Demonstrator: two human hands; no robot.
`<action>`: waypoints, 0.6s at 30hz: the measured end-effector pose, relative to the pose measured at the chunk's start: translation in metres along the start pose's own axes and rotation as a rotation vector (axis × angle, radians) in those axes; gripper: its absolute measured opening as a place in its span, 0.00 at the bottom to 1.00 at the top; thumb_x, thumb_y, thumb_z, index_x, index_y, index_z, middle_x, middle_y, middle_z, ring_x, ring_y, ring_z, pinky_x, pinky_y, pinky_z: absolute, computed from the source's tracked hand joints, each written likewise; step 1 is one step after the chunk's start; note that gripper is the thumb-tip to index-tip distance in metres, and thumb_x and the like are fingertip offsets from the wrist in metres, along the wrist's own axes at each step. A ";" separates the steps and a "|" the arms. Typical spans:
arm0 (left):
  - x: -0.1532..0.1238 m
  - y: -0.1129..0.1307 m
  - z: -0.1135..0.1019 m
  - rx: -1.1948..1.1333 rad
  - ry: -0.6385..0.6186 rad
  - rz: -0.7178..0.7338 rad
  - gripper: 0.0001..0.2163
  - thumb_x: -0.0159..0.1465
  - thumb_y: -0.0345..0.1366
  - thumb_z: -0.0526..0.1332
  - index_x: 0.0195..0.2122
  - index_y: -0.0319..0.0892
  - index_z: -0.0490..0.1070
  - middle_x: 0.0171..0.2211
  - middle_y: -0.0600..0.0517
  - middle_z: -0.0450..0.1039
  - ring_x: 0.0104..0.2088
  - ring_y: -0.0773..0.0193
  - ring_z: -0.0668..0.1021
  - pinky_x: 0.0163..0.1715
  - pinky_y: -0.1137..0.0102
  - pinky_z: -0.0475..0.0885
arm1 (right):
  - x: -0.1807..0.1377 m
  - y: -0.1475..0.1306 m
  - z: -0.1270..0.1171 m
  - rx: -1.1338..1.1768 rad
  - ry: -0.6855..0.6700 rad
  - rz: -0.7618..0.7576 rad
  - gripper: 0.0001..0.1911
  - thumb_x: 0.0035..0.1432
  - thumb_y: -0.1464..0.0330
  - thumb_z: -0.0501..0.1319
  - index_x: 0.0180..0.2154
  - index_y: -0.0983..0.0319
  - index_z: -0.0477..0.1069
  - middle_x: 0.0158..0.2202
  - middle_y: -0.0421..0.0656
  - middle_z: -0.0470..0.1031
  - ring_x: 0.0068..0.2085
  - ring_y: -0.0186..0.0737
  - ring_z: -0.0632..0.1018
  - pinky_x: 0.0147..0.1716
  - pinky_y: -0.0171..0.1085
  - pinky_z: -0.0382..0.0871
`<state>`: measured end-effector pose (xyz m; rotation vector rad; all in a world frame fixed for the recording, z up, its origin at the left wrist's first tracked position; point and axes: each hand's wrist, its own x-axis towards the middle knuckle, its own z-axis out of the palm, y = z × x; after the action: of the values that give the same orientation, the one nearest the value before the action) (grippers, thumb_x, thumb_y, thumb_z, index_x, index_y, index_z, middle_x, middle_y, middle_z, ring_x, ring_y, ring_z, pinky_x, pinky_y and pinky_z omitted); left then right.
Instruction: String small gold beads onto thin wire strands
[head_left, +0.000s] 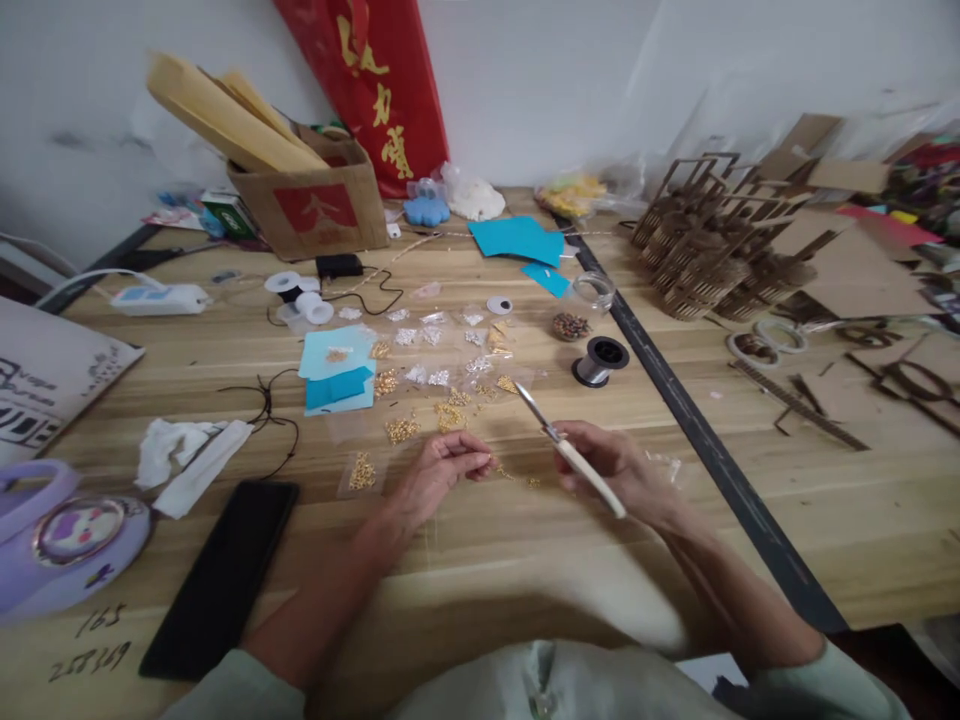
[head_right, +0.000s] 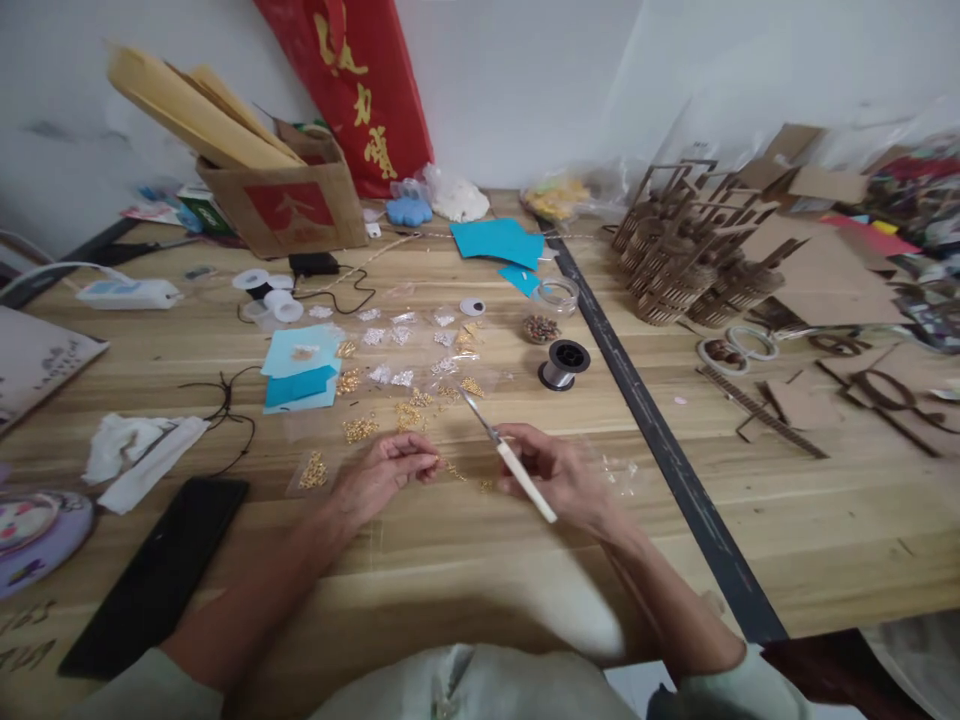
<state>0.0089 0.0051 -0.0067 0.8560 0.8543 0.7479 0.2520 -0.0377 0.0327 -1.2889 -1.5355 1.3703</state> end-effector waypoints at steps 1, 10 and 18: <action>0.000 0.000 0.001 0.027 0.005 0.020 0.11 0.48 0.37 0.71 0.28 0.37 0.74 0.26 0.50 0.77 0.26 0.69 0.75 0.30 0.73 0.67 | 0.007 0.001 0.009 0.035 0.000 -0.021 0.26 0.47 0.62 0.69 0.49 0.59 0.68 0.28 0.39 0.70 0.28 0.34 0.71 0.27 0.33 0.64; -0.001 -0.001 0.010 0.218 0.069 0.064 0.08 0.50 0.36 0.69 0.27 0.38 0.74 0.24 0.51 0.76 0.26 0.68 0.74 0.30 0.73 0.68 | 0.035 0.023 0.048 0.137 0.040 -0.144 0.23 0.54 0.61 0.65 0.50 0.61 0.65 0.36 0.43 0.73 0.35 0.36 0.73 0.36 0.35 0.67; 0.002 -0.006 0.008 0.270 0.110 0.063 0.08 0.49 0.36 0.69 0.26 0.39 0.73 0.23 0.52 0.75 0.26 0.67 0.74 0.30 0.72 0.68 | 0.031 0.027 0.053 0.194 0.049 -0.149 0.24 0.51 0.59 0.67 0.48 0.59 0.67 0.35 0.42 0.72 0.35 0.36 0.73 0.34 0.35 0.67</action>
<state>0.0183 0.0013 -0.0091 1.0934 1.0457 0.7498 0.1995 -0.0242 -0.0074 -1.0605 -1.3990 1.3457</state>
